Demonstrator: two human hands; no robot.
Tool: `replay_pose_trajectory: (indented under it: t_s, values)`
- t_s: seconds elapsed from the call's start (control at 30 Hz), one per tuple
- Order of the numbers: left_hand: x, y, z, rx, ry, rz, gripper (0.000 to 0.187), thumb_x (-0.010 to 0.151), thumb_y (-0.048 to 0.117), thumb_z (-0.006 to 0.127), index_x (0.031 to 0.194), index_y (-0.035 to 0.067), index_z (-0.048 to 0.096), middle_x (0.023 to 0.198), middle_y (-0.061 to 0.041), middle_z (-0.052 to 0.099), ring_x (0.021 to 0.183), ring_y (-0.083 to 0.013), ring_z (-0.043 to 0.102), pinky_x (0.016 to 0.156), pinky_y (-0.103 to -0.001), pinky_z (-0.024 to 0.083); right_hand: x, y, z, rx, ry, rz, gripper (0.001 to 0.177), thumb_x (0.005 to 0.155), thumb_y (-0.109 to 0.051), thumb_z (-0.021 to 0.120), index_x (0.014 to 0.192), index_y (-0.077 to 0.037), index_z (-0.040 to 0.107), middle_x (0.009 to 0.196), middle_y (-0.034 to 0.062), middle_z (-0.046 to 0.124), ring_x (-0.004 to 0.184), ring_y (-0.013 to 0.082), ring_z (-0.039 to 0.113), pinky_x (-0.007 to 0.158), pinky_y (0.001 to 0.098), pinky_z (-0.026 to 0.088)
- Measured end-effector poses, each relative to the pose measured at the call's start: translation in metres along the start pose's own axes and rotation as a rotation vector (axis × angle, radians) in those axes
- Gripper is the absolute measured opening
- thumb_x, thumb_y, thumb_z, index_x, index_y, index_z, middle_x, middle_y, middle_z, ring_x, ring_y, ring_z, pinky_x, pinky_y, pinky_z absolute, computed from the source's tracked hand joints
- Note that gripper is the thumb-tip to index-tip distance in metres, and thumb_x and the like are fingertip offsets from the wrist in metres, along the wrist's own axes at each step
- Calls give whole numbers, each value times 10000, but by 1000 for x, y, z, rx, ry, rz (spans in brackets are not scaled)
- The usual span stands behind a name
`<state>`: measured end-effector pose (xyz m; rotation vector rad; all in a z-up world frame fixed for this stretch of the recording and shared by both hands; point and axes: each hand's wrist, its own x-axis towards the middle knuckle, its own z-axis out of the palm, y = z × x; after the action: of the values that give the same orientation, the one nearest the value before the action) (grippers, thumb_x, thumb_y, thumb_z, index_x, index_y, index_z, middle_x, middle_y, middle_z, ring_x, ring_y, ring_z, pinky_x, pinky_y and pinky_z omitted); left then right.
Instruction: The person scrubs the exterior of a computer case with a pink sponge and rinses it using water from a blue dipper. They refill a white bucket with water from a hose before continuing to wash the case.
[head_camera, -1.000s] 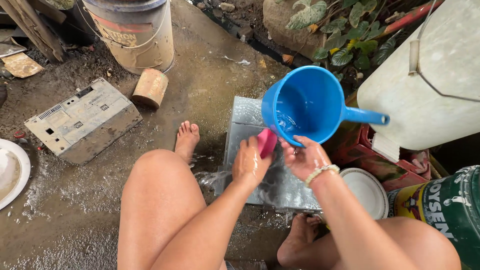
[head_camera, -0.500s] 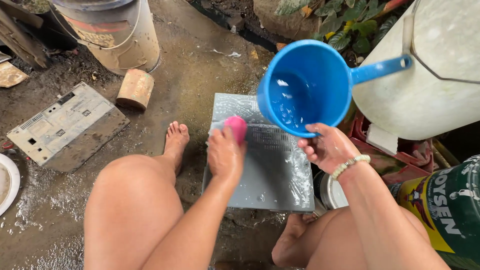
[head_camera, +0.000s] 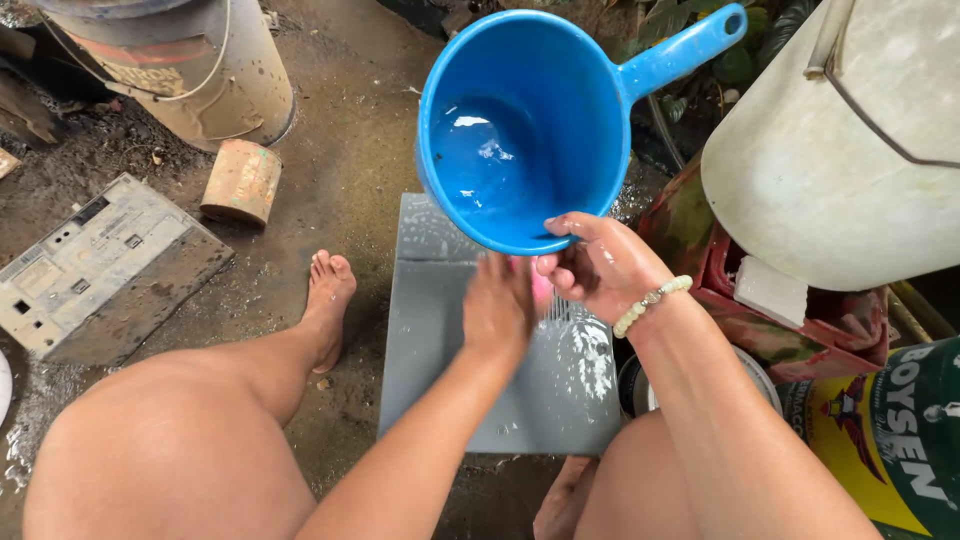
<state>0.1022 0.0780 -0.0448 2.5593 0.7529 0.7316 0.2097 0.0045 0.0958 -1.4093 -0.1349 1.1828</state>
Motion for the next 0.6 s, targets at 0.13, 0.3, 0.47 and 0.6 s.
replay_pose_trajectory:
  t_s: [0.13,0.3,0.47,0.6]
  values:
    - [-45,19,-20,8,-247,78,404,936,166,735,1295,48,590,1192,-193,577,1019,-393,615,726,-501,563,12,-4,2,19,23,30,184,934,-223,600,849,-60,596,680,104,650,519,132,514,460,261,376]
    - [-21,29,-25,-126,-386,135,511,795,255,785,1206,19,594,1170,-202,567,1043,-408,604,757,-516,558,11,-9,-7,-20,63,14,147,920,-231,606,885,-89,626,698,106,663,537,135,543,489,260,419]
    - [-29,58,-9,-171,-319,138,523,802,272,810,1205,15,596,1137,-215,580,1039,-416,589,779,-517,546,3,-19,-26,-72,44,-101,166,884,-178,681,954,-27,669,741,129,710,579,171,599,563,303,494]
    - [-21,54,6,-221,-125,373,641,667,378,792,1202,55,648,1193,-260,622,1063,-405,603,838,-494,551,-3,-22,-38,-95,24,-203,171,901,-191,695,980,-41,675,776,130,723,614,183,632,581,309,506]
